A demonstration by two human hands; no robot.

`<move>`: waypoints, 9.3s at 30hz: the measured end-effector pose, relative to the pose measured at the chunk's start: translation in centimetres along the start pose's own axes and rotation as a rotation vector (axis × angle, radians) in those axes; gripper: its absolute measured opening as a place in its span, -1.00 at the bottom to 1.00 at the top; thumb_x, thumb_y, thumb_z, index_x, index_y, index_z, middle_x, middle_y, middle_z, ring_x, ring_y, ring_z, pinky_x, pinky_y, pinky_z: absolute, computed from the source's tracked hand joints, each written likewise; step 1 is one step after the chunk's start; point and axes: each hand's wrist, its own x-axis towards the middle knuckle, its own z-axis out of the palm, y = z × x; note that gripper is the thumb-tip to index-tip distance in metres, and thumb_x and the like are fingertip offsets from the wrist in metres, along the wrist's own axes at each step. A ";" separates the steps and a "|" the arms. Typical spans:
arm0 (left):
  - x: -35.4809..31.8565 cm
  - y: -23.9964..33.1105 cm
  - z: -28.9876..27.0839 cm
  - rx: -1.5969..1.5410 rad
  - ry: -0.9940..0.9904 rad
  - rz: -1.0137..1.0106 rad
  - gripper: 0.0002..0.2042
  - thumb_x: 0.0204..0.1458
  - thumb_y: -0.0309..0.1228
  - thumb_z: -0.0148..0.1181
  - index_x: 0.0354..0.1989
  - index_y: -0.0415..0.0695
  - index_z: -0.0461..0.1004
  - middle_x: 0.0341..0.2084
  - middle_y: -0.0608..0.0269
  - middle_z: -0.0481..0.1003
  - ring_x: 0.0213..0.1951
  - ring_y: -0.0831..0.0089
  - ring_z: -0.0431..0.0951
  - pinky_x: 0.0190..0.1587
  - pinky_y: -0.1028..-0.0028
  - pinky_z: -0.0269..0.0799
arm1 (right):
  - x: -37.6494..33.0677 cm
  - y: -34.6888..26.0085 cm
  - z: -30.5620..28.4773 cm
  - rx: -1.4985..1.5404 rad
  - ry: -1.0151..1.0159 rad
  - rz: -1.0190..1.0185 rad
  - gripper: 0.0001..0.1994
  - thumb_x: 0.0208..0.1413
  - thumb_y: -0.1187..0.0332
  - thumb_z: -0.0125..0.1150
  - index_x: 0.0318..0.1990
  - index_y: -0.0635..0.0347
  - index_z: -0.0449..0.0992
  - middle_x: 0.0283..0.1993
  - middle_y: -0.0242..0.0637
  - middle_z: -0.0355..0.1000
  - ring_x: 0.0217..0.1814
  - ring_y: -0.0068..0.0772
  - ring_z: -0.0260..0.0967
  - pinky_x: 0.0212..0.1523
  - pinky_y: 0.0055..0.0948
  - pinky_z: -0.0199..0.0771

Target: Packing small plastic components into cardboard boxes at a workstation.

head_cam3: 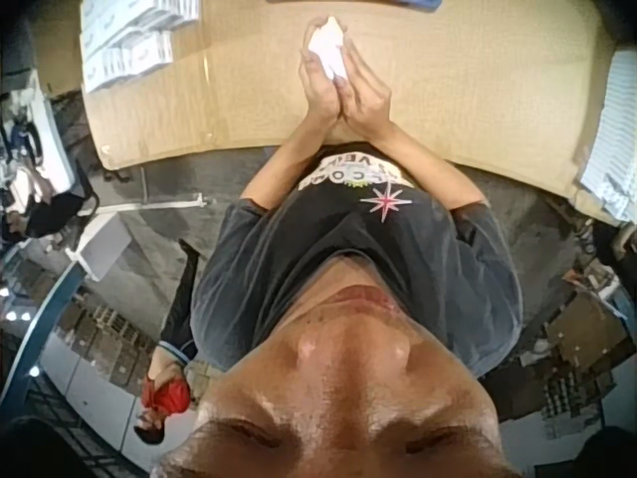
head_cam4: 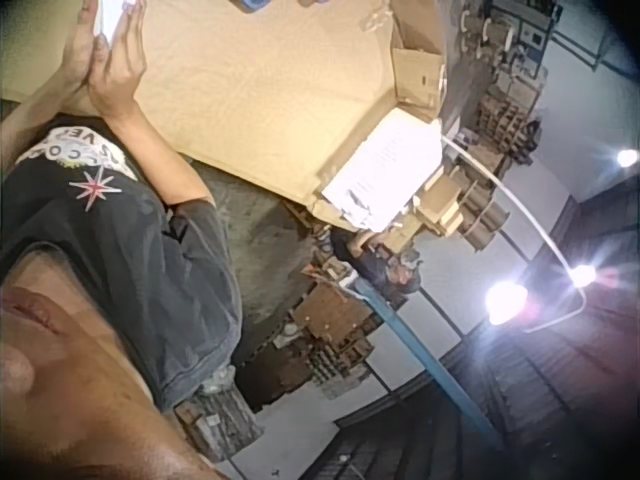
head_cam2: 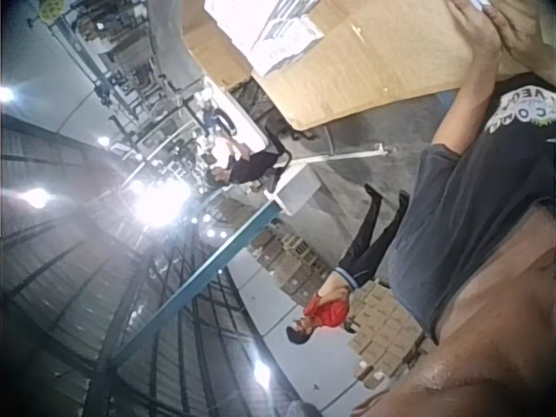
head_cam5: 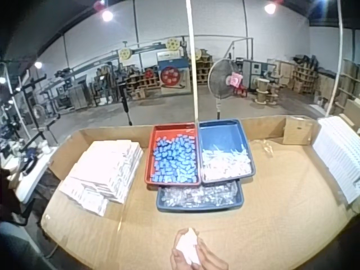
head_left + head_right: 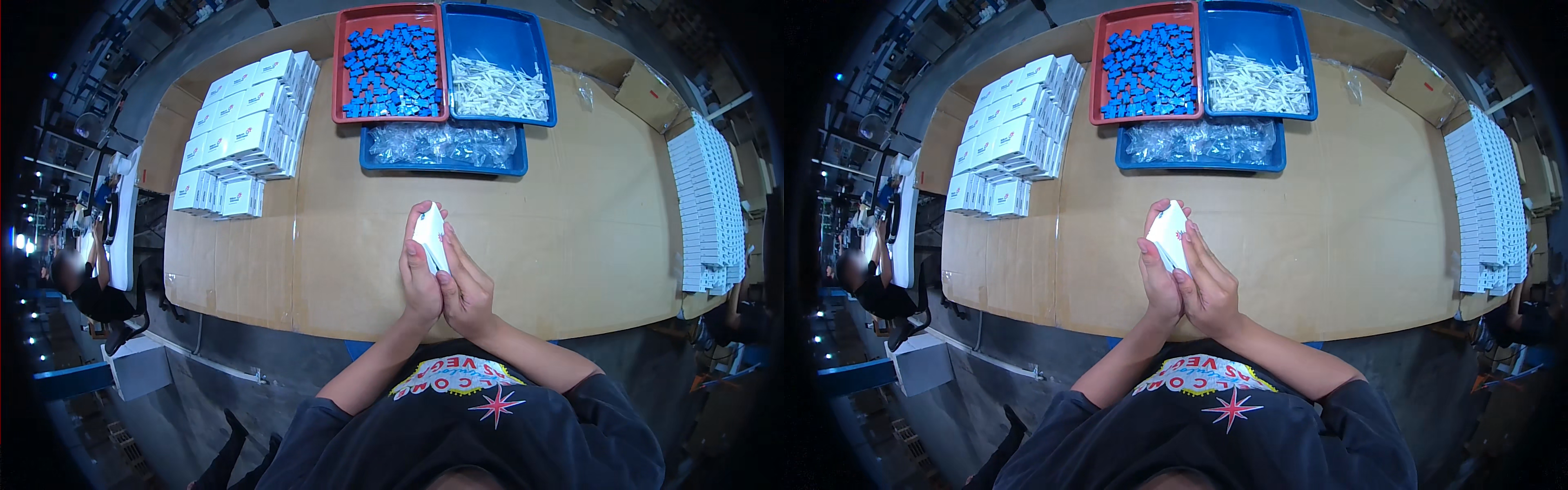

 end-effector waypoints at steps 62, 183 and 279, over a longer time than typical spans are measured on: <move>0.1 2.3 -0.4 0.073 -0.072 0.038 -0.08 0.30 0.33 -0.13 0.54 -0.25 0.00 0.36 -0.12 0.27 0.37 0.17 0.32 0.40 0.18 0.22 | 0.8 2.9 -0.1 1.117 -0.012 0.970 -0.61 0.55 0.18 -0.07 0.27 0.28 0.44 0.26 -0.20 0.48 0.34 -0.29 0.43 0.41 -0.21 0.37; 1.1 -1.0 -2.5 0.026 0.038 -0.304 -0.35 0.51 0.02 -0.38 0.62 -0.10 -0.14 0.30 0.02 0.34 0.31 0.26 0.40 0.37 0.29 0.30 | 2.1 4.0 -4.4 0.418 -0.288 0.297 -0.40 0.41 0.23 0.13 0.51 0.28 0.22 0.60 0.04 0.09 0.61 -0.03 0.12 0.51 -0.18 0.22; -1.1 -0.8 -1.0 0.052 -0.031 -0.105 -0.23 0.42 0.19 -0.20 0.50 -0.26 0.06 0.32 -0.07 0.32 0.39 0.19 0.30 0.45 0.26 0.14 | -1.5 0.1 -0.2 0.036 -0.012 0.198 -0.57 0.39 0.45 0.10 0.32 0.55 0.39 0.27 0.38 0.42 0.23 0.27 0.52 0.17 -0.12 0.59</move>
